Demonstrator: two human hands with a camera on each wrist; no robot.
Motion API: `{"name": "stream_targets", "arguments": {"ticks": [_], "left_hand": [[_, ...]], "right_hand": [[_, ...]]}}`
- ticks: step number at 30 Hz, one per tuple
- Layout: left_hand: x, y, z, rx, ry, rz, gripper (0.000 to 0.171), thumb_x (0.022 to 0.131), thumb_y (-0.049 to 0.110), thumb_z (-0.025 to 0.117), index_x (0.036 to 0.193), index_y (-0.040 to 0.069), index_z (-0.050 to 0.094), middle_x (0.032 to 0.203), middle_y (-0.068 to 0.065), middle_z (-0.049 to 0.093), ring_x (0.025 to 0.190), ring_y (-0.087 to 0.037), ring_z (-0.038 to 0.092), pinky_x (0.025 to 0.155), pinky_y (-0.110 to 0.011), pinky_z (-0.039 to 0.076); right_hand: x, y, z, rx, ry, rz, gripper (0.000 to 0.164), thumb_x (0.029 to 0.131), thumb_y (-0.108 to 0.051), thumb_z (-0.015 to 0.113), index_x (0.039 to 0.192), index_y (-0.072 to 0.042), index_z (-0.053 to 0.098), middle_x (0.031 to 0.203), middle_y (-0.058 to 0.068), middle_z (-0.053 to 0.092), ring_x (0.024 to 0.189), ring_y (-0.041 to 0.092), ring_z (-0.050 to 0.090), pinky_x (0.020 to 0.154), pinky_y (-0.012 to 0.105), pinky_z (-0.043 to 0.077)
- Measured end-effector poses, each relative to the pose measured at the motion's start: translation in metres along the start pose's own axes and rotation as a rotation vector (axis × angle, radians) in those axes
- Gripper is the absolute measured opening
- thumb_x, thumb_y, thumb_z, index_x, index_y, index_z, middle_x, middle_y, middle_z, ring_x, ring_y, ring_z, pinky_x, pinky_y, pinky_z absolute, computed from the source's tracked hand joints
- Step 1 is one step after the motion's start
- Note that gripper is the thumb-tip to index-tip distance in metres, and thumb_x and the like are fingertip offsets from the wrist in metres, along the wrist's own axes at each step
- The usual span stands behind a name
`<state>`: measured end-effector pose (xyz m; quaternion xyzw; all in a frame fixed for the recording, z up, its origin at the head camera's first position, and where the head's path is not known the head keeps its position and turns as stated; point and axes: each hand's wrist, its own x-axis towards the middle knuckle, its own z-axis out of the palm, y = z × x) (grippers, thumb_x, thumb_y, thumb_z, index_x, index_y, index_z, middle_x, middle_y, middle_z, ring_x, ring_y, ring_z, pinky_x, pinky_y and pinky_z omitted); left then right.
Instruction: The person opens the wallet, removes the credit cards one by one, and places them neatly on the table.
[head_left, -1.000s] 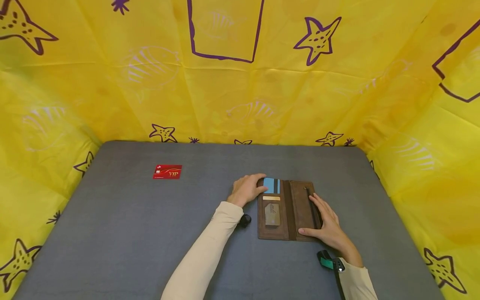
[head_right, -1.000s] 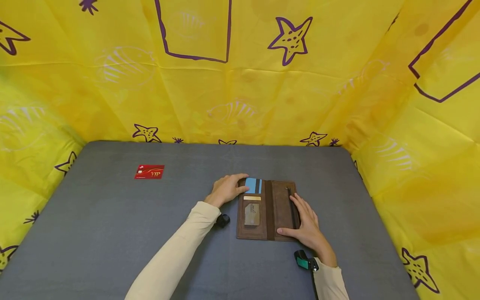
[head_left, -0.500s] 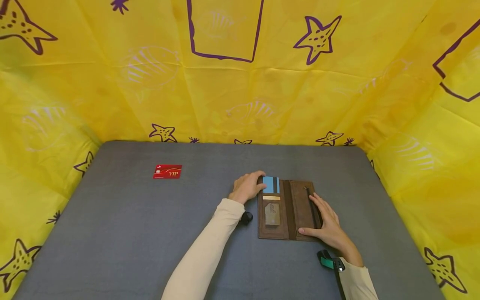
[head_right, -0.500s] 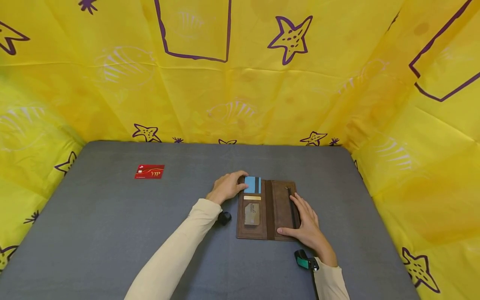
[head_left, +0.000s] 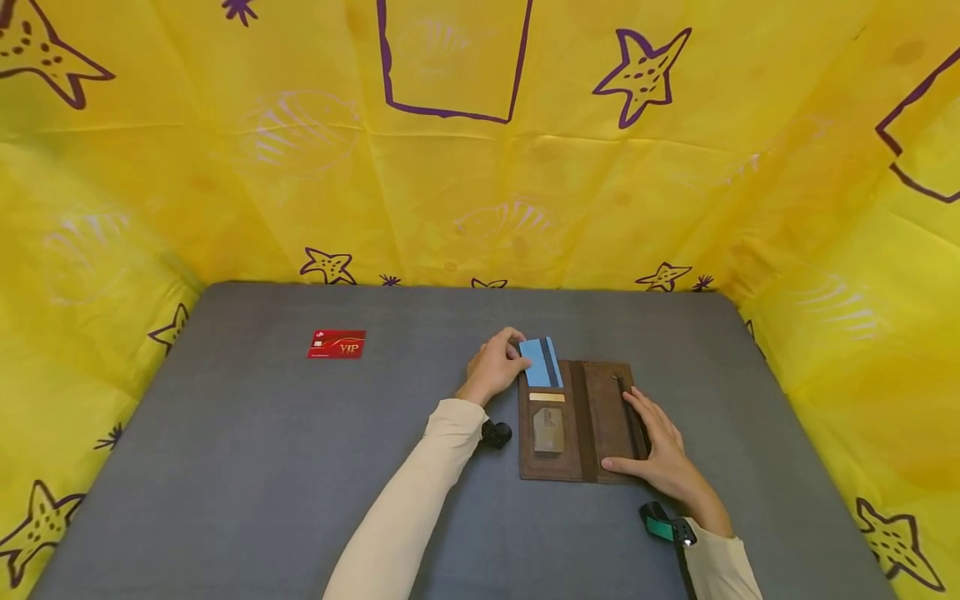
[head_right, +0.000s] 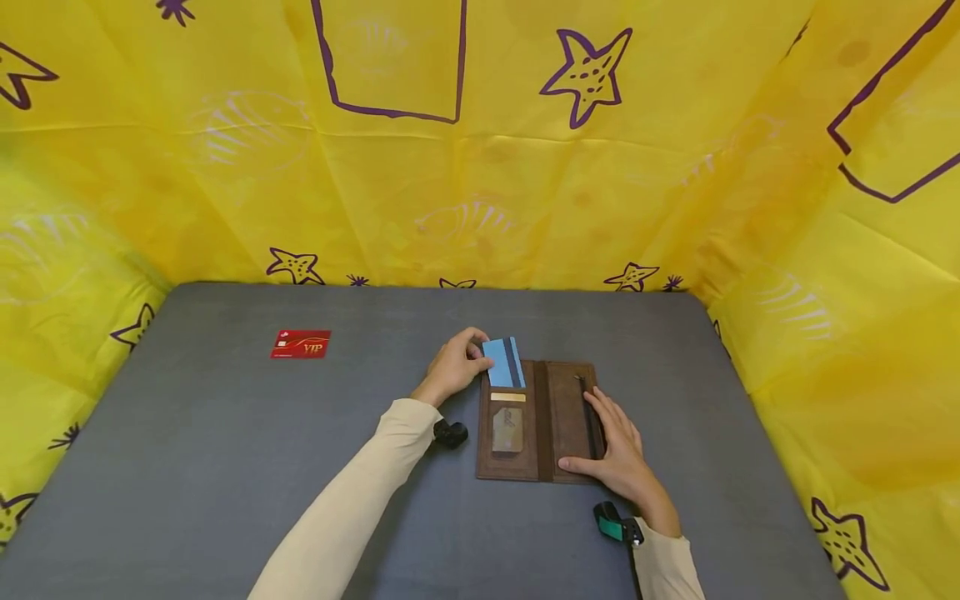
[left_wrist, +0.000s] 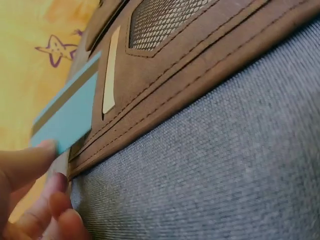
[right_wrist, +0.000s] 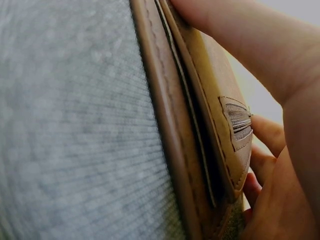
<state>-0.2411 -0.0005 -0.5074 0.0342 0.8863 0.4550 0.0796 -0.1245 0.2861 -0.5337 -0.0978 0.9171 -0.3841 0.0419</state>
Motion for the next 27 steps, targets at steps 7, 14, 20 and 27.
{"name": "stream_targets", "arguments": {"ticks": [7,14,20,27], "left_hand": [[0.000,-0.009,0.001,-0.131,0.109,0.023,0.036,0.095,0.013,0.067,0.128,0.008,0.055,0.092,-0.011,0.065,0.072,-0.023,0.058,0.076,-0.037,0.047],[0.001,-0.017,-0.002,-0.125,0.207,0.045,0.034,0.091,0.013,0.072,0.122,0.009,0.060,0.087,-0.009,0.065,0.076,-0.021,0.060,0.072,-0.035,0.048],[-0.002,-0.025,-0.009,-0.168,0.344,0.033,0.033,0.088,0.012,0.075,0.117,0.008,0.059,0.084,-0.009,0.066,0.072,-0.023,0.062,0.067,-0.034,0.048],[-0.005,-0.037,-0.019,-0.188,0.429,0.013,0.033,0.087,0.015,0.077,0.114,0.007,0.059,0.083,-0.011,0.070,0.073,-0.027,0.064,0.068,-0.035,0.049]], "right_hand": [[0.000,0.001,0.000,-0.001,-0.011,0.008,0.105,0.070,-0.033,0.088,0.155,-0.015,0.029,0.164,0.017,0.017,0.146,0.052,0.012,0.104,0.075,0.007],[0.001,0.000,0.001,0.002,0.000,0.005,0.105,0.069,-0.032,0.089,0.155,-0.015,0.031,0.164,0.017,0.018,0.146,0.050,0.012,0.104,0.074,0.008],[0.001,-0.001,0.001,0.000,-0.001,0.011,0.105,0.069,-0.032,0.089,0.155,-0.015,0.030,0.164,0.017,0.017,0.146,0.050,0.012,0.104,0.074,0.007],[0.001,0.000,-0.001,-0.002,-0.003,0.012,0.105,0.069,-0.032,0.088,0.155,-0.015,0.030,0.164,0.017,0.017,0.146,0.051,0.012,0.104,0.075,0.007]]}}
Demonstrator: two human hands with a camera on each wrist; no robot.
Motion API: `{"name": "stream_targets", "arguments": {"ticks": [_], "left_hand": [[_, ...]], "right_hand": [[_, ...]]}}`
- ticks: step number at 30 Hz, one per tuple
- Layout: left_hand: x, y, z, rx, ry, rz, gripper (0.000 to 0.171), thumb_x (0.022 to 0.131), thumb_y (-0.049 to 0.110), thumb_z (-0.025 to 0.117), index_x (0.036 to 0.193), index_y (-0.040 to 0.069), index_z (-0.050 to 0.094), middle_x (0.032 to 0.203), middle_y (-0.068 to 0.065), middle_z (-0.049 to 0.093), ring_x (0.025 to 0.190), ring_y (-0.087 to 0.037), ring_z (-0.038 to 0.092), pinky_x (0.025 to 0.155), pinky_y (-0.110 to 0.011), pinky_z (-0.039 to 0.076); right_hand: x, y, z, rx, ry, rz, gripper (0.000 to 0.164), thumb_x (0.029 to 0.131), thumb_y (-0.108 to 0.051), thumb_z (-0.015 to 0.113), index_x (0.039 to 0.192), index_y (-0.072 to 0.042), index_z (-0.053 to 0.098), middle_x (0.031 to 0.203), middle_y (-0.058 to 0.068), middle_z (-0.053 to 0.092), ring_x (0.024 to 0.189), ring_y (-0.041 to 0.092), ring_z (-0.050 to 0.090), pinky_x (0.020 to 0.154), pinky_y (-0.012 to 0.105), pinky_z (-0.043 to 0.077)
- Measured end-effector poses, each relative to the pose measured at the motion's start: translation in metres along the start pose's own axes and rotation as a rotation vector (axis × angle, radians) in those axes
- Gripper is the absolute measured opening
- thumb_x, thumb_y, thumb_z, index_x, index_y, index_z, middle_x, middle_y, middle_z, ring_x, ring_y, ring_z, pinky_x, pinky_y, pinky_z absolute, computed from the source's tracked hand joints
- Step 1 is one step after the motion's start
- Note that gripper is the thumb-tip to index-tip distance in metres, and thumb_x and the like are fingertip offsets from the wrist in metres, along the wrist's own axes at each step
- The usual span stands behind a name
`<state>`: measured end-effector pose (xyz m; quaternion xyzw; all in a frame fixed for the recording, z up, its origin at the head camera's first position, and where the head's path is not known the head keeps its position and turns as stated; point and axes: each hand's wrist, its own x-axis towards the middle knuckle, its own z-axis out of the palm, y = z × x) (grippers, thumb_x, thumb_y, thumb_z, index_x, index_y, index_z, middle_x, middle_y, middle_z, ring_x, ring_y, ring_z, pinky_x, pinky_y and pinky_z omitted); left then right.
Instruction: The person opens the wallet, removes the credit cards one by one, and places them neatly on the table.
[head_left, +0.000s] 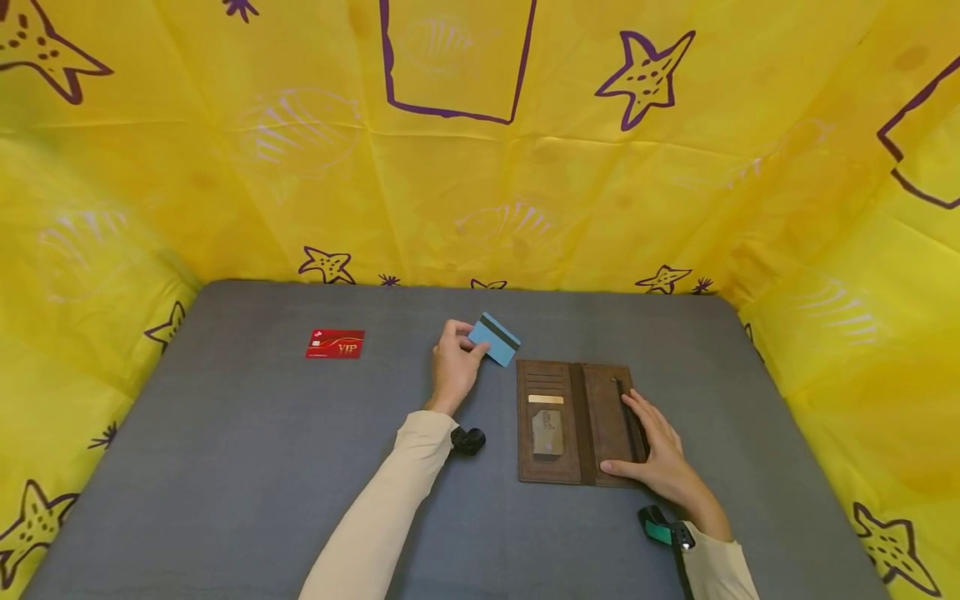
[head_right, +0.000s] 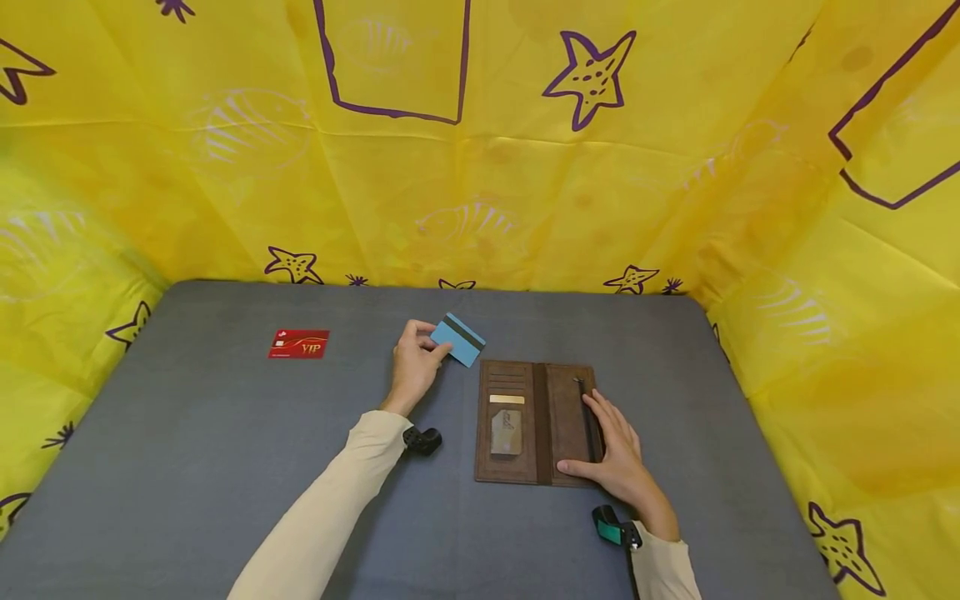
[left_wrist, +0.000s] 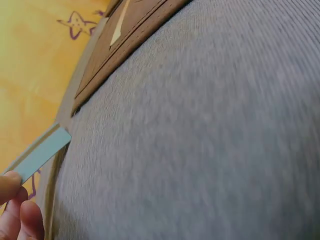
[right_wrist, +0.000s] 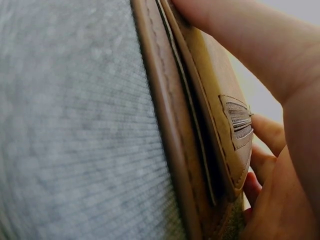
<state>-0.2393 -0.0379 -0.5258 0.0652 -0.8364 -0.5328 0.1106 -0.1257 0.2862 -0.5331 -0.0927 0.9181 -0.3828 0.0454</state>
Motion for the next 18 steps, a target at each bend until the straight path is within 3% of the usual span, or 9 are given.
{"name": "stream_targets", "arguments": {"ticks": [4,9,18], "left_hand": [[0.000,-0.006,-0.009,0.005,0.055,-0.002,0.033,0.086,0.016,0.078,0.112,0.006,0.060,0.081,-0.012,0.071,0.069,-0.028,0.063,0.065,-0.035,0.048],[-0.001,-0.010,-0.022,0.012,0.105,-0.012,0.034,0.085,0.013,0.078,0.111,0.004,0.058,0.077,-0.012,0.072,0.056,-0.019,0.063,0.057,-0.030,0.047],[0.000,-0.017,-0.046,-0.067,0.131,-0.127,0.035,0.085,0.015,0.079,0.112,0.004,0.059,0.081,-0.017,0.074,0.047,-0.012,0.063,0.057,-0.021,0.046]], "right_hand": [[0.000,0.000,0.001,-0.008,0.002,0.001,0.105,0.069,-0.033,0.089,0.155,-0.016,0.030,0.165,0.016,0.017,0.147,0.049,0.011,0.105,0.074,0.008],[0.000,0.000,0.001,-0.002,0.002,0.000,0.105,0.069,-0.033,0.089,0.155,-0.016,0.030,0.165,0.016,0.017,0.147,0.050,0.011,0.105,0.074,0.007],[-0.001,-0.001,0.000,-0.005,0.002,-0.001,0.105,0.069,-0.032,0.089,0.155,-0.014,0.030,0.164,0.017,0.017,0.146,0.051,0.012,0.104,0.075,0.007]]}}
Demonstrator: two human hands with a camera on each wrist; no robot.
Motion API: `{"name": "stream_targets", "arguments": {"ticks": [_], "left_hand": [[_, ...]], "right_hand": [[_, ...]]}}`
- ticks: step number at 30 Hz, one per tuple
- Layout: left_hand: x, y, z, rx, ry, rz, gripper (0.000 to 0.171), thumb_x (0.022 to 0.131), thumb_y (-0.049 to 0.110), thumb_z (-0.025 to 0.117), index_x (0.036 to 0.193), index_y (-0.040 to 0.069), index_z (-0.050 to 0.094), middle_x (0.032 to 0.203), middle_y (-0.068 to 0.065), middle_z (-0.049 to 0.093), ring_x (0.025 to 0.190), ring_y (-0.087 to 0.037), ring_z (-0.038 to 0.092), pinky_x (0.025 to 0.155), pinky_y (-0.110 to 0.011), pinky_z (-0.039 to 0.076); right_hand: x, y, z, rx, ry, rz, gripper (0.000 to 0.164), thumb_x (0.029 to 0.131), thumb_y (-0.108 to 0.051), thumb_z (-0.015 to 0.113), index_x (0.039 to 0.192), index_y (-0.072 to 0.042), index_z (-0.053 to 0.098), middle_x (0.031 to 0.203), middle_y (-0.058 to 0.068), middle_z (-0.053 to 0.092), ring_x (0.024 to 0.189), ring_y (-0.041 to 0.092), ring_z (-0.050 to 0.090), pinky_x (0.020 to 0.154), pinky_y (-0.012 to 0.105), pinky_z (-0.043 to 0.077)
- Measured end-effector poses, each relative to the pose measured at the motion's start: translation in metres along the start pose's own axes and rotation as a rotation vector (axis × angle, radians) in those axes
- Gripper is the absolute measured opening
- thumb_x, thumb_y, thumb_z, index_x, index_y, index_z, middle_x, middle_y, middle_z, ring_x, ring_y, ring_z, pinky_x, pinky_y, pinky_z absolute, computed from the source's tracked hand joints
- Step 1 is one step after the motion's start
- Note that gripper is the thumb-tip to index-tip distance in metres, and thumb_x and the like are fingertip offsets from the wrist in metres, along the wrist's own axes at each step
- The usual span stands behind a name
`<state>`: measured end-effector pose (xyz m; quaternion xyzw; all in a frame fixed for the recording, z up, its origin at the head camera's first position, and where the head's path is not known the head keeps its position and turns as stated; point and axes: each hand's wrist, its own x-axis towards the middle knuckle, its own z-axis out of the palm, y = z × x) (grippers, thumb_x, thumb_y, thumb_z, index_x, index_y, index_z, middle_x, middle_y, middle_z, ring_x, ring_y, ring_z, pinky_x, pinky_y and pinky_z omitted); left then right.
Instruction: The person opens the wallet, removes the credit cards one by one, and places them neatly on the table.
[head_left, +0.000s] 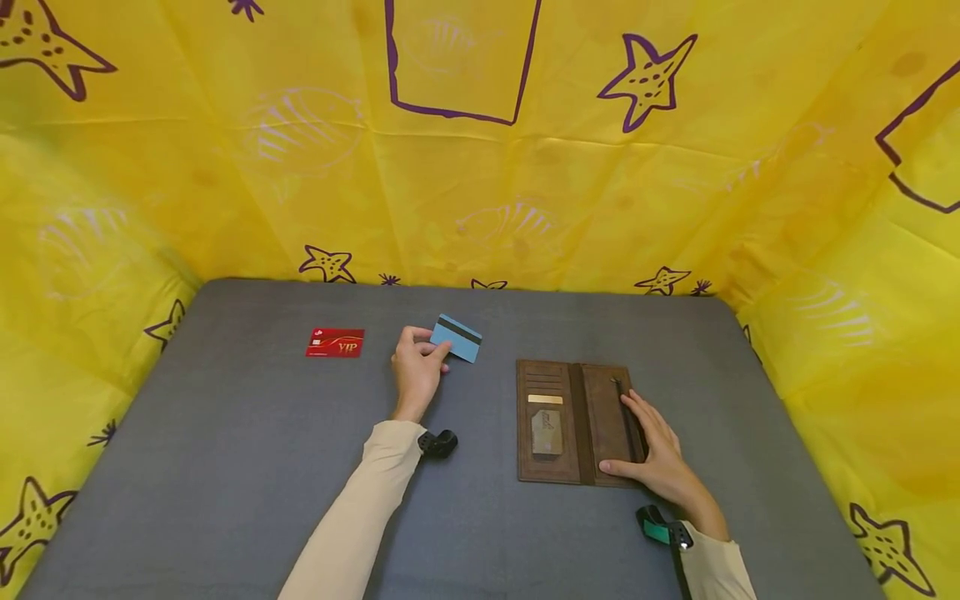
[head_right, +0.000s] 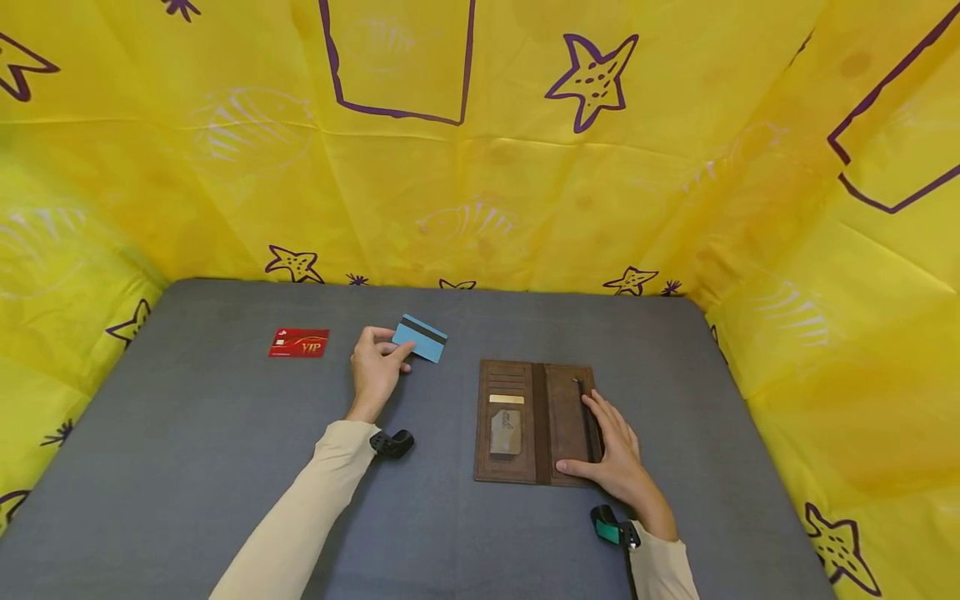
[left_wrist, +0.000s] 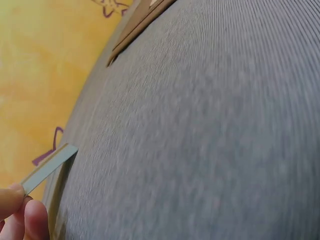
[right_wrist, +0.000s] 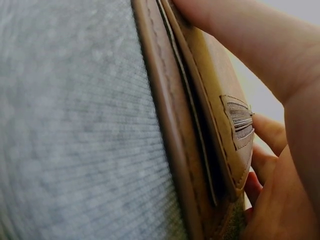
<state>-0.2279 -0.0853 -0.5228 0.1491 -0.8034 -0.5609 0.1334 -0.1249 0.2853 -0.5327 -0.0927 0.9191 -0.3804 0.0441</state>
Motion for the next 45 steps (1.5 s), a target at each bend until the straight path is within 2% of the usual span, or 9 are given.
{"name": "stream_targets", "arguments": {"ticks": [7,10,14,18,26,31,35,38,45], "left_hand": [[0.002,-0.006,-0.015,-0.012,0.042,-0.005,0.036,0.085,0.016,0.079,0.112,0.003,0.059,0.082,-0.018,0.074,0.045,-0.006,0.060,0.054,-0.019,0.045],[0.004,-0.008,-0.021,0.029,0.067,0.003,0.036,0.086,0.017,0.078,0.113,0.004,0.058,0.084,-0.017,0.074,0.052,-0.017,0.064,0.059,-0.025,0.047],[0.007,-0.010,-0.030,0.111,0.051,-0.001,0.038,0.087,0.017,0.076,0.117,0.005,0.056,0.089,-0.018,0.073,0.074,-0.031,0.067,0.073,-0.036,0.047],[0.010,-0.011,-0.040,0.192,-0.031,-0.004,0.044,0.088,0.016,0.074,0.127,0.006,0.055,0.094,-0.020,0.070,0.085,-0.035,0.063,0.077,-0.042,0.044],[0.019,-0.007,-0.059,0.291,-0.254,-0.018,0.064,0.087,0.020,0.076,0.142,0.003,0.047,0.102,-0.023,0.068,0.088,-0.031,0.062,0.075,-0.037,0.046],[0.021,-0.008,-0.064,0.354,-0.332,-0.010,0.082,0.082,0.017,0.080,0.150,0.003,0.036,0.104,-0.025,0.065,0.089,-0.032,0.060,0.080,-0.043,0.047],[0.022,-0.007,-0.067,0.378,-0.399,-0.011,0.085,0.085,0.019,0.079,0.153,0.003,0.030,0.132,-0.030,0.054,0.112,-0.039,0.056,0.097,-0.053,0.045],[0.022,-0.006,-0.070,0.402,-0.435,-0.001,0.082,0.086,0.021,0.078,0.151,0.003,0.033,0.145,-0.030,0.046,0.123,-0.041,0.051,0.106,-0.056,0.040],[0.026,-0.005,-0.080,0.506,-0.484,0.034,0.076,0.087,0.031,0.077,0.148,0.007,0.040,0.141,-0.026,0.052,0.117,-0.041,0.054,0.101,-0.055,0.043]], "right_hand": [[0.000,0.000,0.000,0.003,-0.011,0.006,0.105,0.070,-0.032,0.088,0.155,-0.014,0.029,0.165,0.018,0.016,0.146,0.051,0.011,0.103,0.075,0.006],[-0.001,0.001,0.000,-0.004,-0.003,0.002,0.105,0.070,-0.033,0.088,0.155,-0.014,0.029,0.164,0.018,0.016,0.146,0.050,0.012,0.103,0.075,0.007],[-0.001,0.002,0.000,-0.007,0.002,-0.004,0.105,0.069,-0.032,0.088,0.155,-0.014,0.030,0.164,0.018,0.017,0.146,0.050,0.012,0.103,0.075,0.007],[-0.001,0.003,0.001,0.000,-0.002,-0.002,0.105,0.070,-0.033,0.088,0.155,-0.015,0.029,0.165,0.017,0.016,0.147,0.050,0.011,0.103,0.075,0.007],[-0.001,0.004,0.000,0.006,-0.007,-0.001,0.105,0.071,-0.032,0.088,0.156,-0.014,0.028,0.165,0.017,0.016,0.146,0.051,0.011,0.103,0.075,0.007],[-0.001,0.004,0.000,0.003,-0.005,-0.004,0.105,0.071,-0.033,0.088,0.156,-0.014,0.029,0.165,0.017,0.016,0.146,0.051,0.011,0.103,0.075,0.007],[0.000,0.003,0.000,0.000,-0.007,0.000,0.105,0.071,-0.033,0.088,0.156,-0.015,0.028,0.165,0.017,0.016,0.146,0.051,0.011,0.103,0.075,0.007],[0.000,0.003,0.000,-0.002,-0.010,0.004,0.105,0.071,-0.034,0.088,0.156,-0.015,0.028,0.165,0.016,0.015,0.147,0.050,0.010,0.104,0.075,0.007],[0.000,0.003,0.000,0.002,-0.009,0.005,0.105,0.071,-0.033,0.088,0.156,-0.016,0.028,0.165,0.016,0.015,0.147,0.050,0.010,0.104,0.075,0.006]]}}
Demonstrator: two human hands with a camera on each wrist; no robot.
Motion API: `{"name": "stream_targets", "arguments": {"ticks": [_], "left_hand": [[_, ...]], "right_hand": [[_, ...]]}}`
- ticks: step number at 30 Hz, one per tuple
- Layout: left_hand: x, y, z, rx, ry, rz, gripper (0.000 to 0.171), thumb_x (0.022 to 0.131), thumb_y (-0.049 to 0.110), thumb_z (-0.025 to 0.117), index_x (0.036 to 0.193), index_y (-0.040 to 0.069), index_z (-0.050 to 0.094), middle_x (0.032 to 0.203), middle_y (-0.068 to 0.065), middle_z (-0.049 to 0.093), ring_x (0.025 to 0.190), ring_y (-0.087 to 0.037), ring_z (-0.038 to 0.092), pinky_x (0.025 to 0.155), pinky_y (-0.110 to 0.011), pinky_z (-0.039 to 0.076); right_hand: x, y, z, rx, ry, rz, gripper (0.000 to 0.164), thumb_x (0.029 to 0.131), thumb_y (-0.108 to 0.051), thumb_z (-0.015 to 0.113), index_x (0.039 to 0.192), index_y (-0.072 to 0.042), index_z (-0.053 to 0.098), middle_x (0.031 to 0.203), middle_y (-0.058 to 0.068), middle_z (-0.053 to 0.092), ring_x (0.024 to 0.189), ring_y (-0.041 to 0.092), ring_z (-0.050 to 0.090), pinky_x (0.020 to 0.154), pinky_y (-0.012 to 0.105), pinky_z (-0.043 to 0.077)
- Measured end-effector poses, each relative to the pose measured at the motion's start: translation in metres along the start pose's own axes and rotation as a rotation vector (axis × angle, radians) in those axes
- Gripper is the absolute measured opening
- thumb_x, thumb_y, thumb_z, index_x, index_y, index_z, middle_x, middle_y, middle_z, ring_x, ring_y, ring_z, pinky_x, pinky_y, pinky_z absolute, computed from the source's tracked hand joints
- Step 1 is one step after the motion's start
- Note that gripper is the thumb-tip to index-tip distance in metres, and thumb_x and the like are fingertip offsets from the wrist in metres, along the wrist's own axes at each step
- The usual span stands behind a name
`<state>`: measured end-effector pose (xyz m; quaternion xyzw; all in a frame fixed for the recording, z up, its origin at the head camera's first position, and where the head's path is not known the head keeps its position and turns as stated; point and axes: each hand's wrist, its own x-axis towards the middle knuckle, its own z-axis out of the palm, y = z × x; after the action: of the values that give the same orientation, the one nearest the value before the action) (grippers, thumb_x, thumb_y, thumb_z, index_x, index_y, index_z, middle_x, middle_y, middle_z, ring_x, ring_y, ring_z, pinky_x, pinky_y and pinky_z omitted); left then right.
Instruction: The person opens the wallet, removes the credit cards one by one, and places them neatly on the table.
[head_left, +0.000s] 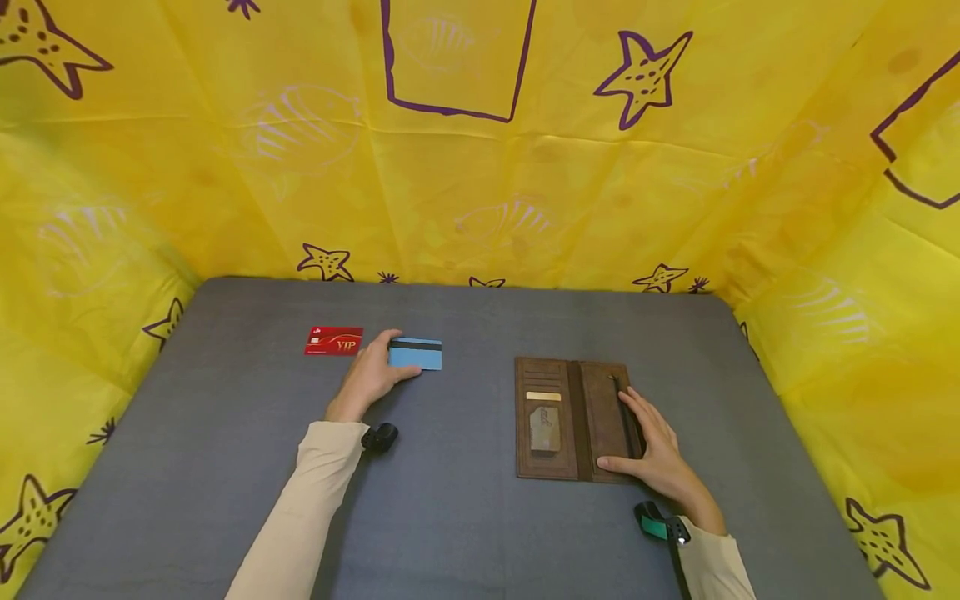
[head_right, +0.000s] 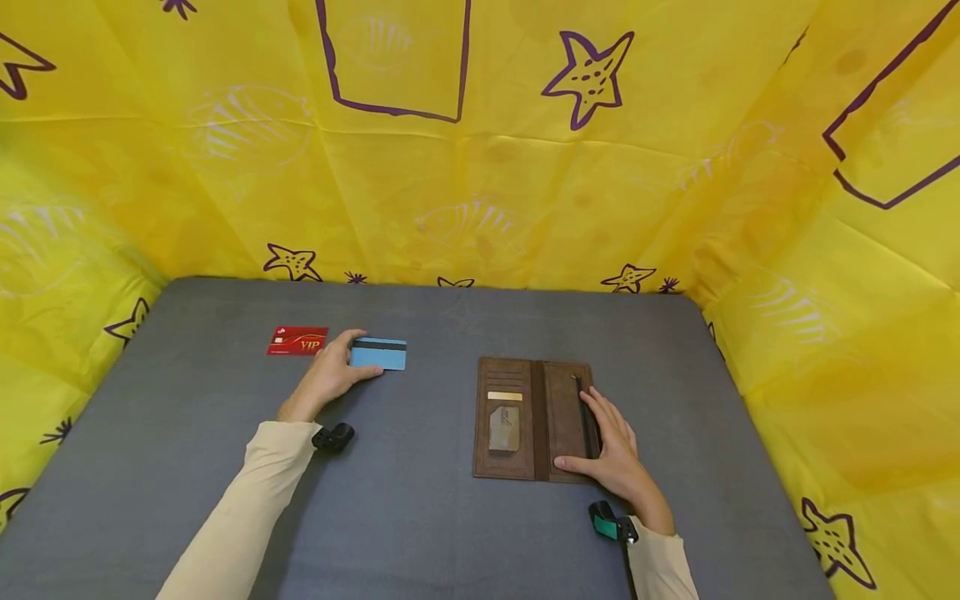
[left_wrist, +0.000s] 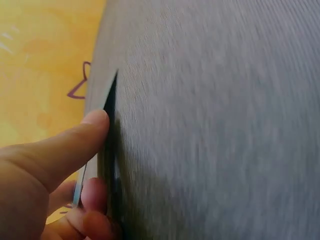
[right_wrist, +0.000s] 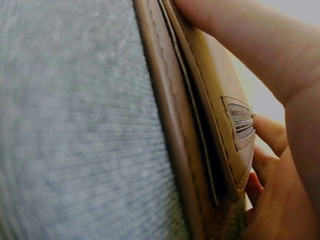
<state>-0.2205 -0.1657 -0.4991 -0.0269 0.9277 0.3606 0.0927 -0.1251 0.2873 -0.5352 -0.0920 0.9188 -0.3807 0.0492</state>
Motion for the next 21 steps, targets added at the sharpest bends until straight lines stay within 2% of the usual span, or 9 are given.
{"name": "stream_targets", "arguments": {"ticks": [7,13,17,21], "left_hand": [[-0.002,-0.009,-0.008,0.147,-0.013,-0.007,0.074,0.090,0.042,0.071,0.150,0.014,0.039,0.145,-0.021,0.051,0.115,-0.041,0.056,0.096,-0.058,0.045],[-0.004,-0.014,-0.008,0.235,0.032,-0.003,0.061,0.097,0.038,0.062,0.151,0.018,0.042,0.143,-0.023,0.053,0.113,-0.043,0.059,0.087,-0.060,0.048],[-0.004,-0.014,-0.005,0.264,0.094,0.023,0.047,0.100,0.028,0.057,0.146,0.022,0.050,0.125,-0.025,0.065,0.093,-0.040,0.066,0.068,-0.054,0.051],[-0.003,-0.014,-0.002,0.261,0.137,0.032,0.042,0.101,0.019,0.052,0.143,0.025,0.055,0.097,-0.023,0.070,0.069,-0.032,0.061,0.053,-0.044,0.046]], "right_hand": [[0.001,-0.001,0.000,-0.005,-0.002,-0.004,0.105,0.071,-0.032,0.088,0.156,-0.015,0.028,0.165,0.017,0.015,0.147,0.050,0.011,0.103,0.075,0.007],[0.001,-0.001,0.000,-0.008,-0.001,-0.008,0.106,0.070,-0.033,0.088,0.156,-0.015,0.028,0.165,0.017,0.016,0.147,0.050,0.012,0.103,0.075,0.008],[0.001,-0.001,0.000,-0.007,0.002,-0.011,0.105,0.070,-0.032,0.088,0.156,-0.015,0.028,0.165,0.017,0.016,0.147,0.050,0.012,0.103,0.074,0.008],[0.000,-0.001,0.000,-0.004,0.000,-0.009,0.105,0.071,-0.032,0.088,0.156,-0.015,0.028,0.165,0.017,0.016,0.147,0.050,0.012,0.104,0.074,0.007]]}}
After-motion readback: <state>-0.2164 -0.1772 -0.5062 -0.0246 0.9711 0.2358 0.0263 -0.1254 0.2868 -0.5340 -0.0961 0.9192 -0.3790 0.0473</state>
